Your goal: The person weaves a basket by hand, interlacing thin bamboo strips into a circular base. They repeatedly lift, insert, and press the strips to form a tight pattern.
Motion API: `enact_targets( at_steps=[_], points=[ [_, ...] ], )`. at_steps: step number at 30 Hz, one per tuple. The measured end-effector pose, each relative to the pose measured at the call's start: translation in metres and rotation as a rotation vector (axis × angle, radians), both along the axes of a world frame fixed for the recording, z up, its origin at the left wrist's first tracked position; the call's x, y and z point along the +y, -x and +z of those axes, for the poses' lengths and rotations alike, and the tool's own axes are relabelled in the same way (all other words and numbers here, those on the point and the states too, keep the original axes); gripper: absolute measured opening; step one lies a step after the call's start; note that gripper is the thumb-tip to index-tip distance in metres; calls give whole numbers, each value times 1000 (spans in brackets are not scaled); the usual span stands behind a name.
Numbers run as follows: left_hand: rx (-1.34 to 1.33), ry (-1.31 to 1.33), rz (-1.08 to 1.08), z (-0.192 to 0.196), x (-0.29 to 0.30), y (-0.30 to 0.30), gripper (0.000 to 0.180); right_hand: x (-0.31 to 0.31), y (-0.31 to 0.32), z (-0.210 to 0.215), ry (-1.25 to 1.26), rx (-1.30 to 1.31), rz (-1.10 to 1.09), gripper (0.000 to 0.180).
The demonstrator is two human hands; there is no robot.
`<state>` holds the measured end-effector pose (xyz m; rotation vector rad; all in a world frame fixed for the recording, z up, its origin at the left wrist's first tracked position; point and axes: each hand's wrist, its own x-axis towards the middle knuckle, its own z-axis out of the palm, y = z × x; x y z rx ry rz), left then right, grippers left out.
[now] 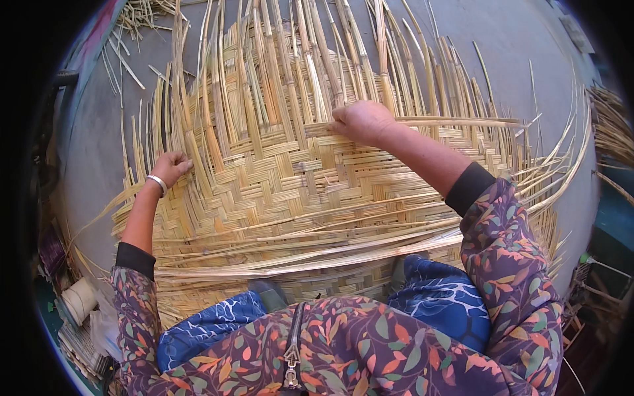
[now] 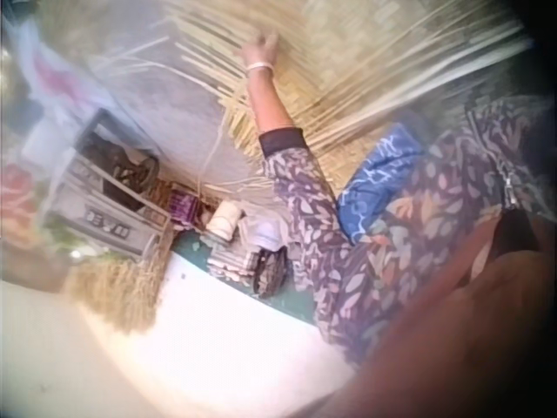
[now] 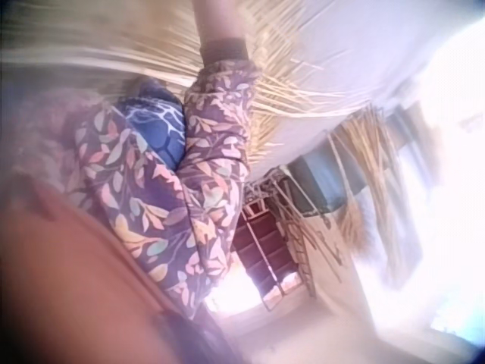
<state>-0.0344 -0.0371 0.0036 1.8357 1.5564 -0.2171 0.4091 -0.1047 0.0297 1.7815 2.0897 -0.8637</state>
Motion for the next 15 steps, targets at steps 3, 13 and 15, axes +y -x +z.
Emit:
enact_targets(
  at_steps=[3,13,15],
  points=[
    [-1,16,-28,5,-11,-2,23,-8,-1,6,29,7,-4,39],
    [79,-640,-180,16,-54,-23,24,-2,6,1,28,-78,56,41],
    [-4,-844,-250,10,-62,-43,28,-1,1,2,35,-93,46,41]
  ],
)
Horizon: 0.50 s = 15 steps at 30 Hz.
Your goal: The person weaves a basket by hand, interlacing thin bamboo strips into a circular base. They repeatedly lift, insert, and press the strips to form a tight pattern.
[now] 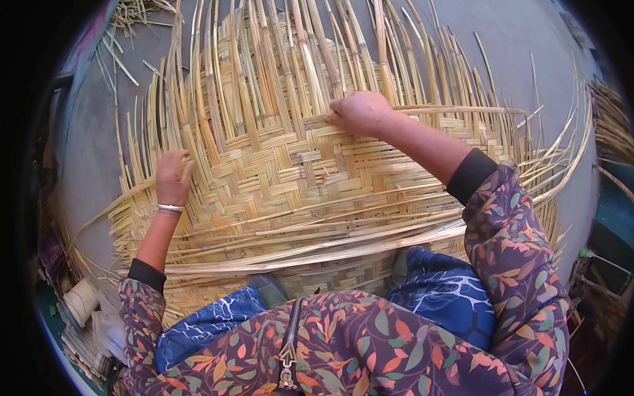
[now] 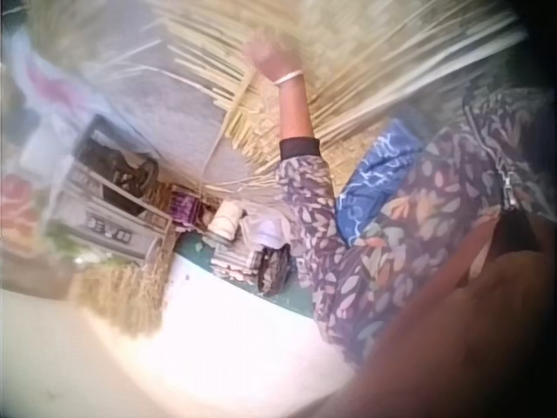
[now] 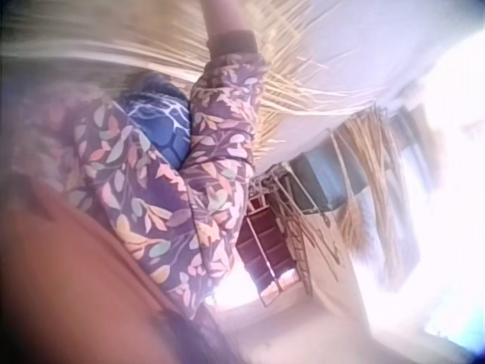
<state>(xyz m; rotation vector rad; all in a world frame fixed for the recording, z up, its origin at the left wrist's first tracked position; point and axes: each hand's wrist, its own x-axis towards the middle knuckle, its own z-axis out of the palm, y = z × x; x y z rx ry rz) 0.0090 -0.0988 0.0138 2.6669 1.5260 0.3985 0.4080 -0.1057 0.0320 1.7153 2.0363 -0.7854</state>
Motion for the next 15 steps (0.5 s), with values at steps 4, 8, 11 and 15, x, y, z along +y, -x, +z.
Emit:
enact_targets(
  at_steps=[4,8,11,15],
  points=[
    [-111,239,-177,-4,-4,-48,27,-2,-1,-10,-94,25,51,39],
    [-65,408,-136,-11,-3,-59,27,-3,6,-1,-67,39,44,38],
    [-40,346,-202,-20,-2,-62,24,-6,7,4,-37,10,33,37],
    [71,573,-140,-14,23,-78,17,-3,2,-3,34,0,11,36]
  ],
)
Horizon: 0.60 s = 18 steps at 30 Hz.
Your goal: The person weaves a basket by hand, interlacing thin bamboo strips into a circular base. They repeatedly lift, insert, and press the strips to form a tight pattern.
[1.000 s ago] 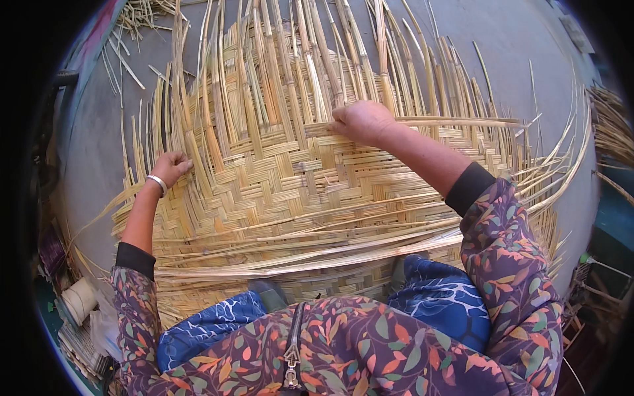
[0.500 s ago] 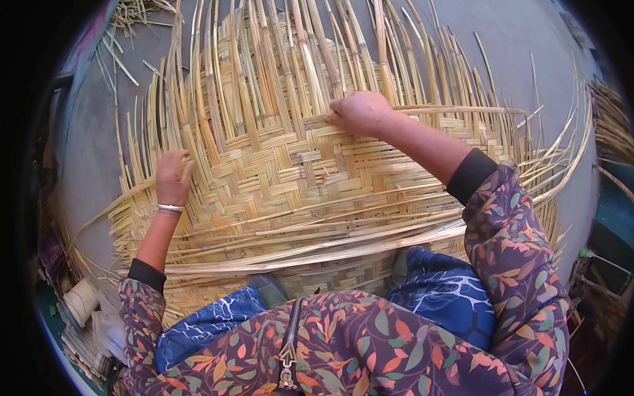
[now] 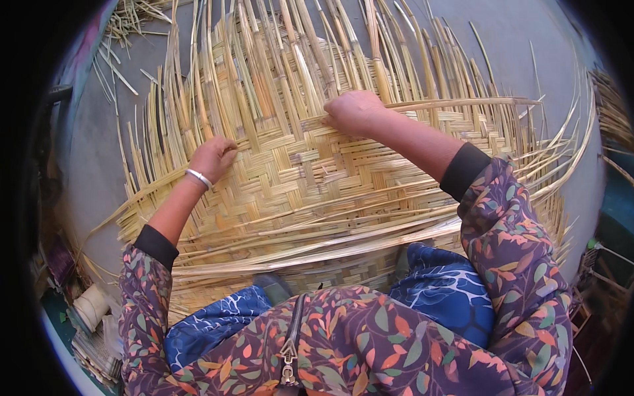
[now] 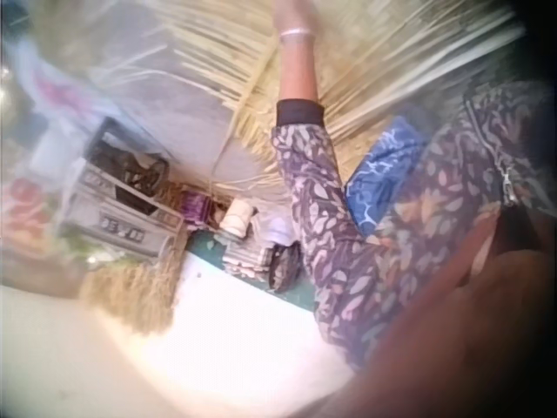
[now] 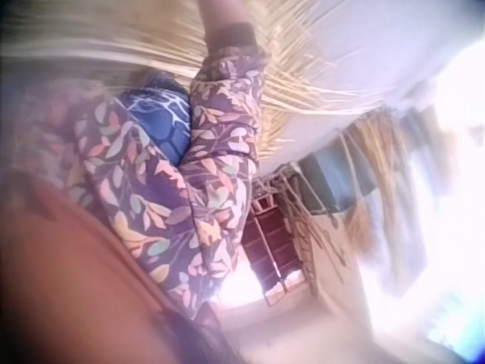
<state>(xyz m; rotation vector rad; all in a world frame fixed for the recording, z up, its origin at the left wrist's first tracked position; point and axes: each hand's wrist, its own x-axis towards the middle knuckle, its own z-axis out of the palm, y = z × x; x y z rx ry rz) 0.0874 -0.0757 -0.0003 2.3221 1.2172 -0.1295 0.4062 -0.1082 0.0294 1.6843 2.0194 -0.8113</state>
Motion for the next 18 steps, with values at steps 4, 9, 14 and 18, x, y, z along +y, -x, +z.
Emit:
enact_targets(
  at_steps=[4,9,14,18],
  points=[
    [-271,200,406,-7,19,-27,19,1,0,-3,0,65,-13,36],
    [-322,429,869,7,32,-70,41,-1,-8,-2,-8,72,-34,36],
    [-230,581,732,5,39,-54,31,-4,-5,-6,-42,85,-27,36],
    [-397,531,582,-5,37,-48,32,-4,-7,-7,-55,91,-37,37]
  ],
)
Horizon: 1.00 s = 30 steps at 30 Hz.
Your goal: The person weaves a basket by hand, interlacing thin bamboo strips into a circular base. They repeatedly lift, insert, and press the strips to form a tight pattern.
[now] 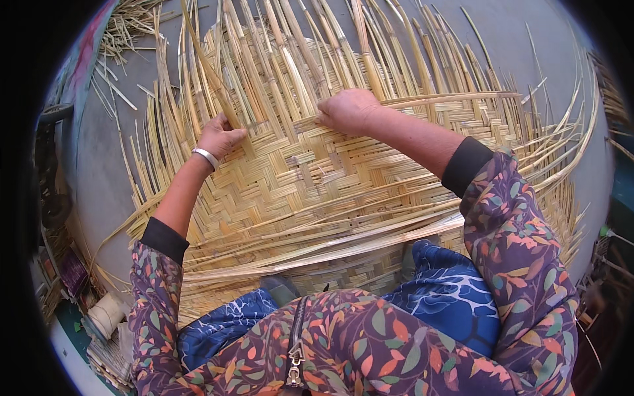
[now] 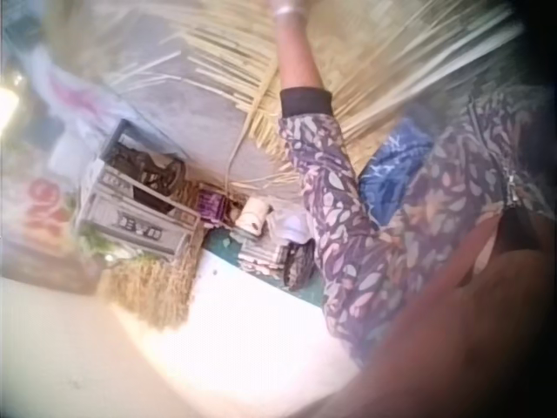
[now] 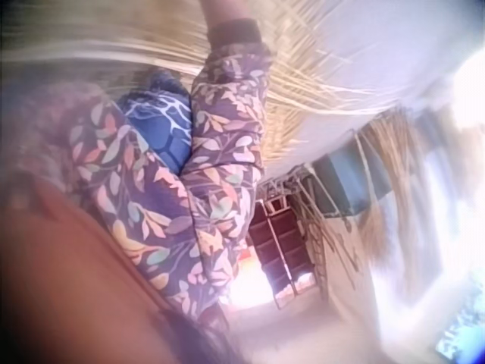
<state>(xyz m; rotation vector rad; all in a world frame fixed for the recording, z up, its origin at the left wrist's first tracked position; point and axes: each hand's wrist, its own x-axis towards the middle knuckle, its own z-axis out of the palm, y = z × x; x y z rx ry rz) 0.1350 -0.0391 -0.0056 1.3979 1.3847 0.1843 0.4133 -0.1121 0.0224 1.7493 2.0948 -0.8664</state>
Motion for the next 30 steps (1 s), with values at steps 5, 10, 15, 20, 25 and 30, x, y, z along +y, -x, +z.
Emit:
enact_targets(
  at_steps=[5,10,15,20,25,30],
  points=[
    [17,-111,-41,-9,-6,7,28,0,2,-2,4,0,-1,39],
    [-62,224,21,8,2,3,25,0,1,-1,21,-7,-7,40],
    [-140,323,110,10,-1,7,20,-2,0,-5,-3,-5,5,40],
    [-101,137,72,-8,-8,9,20,-1,2,-3,24,-8,-10,41],
    [254,-279,-57,-49,-18,11,34,0,1,3,36,33,4,39],
    [221,-343,168,-45,-31,2,42,4,-18,8,4,147,8,29]
  ],
)
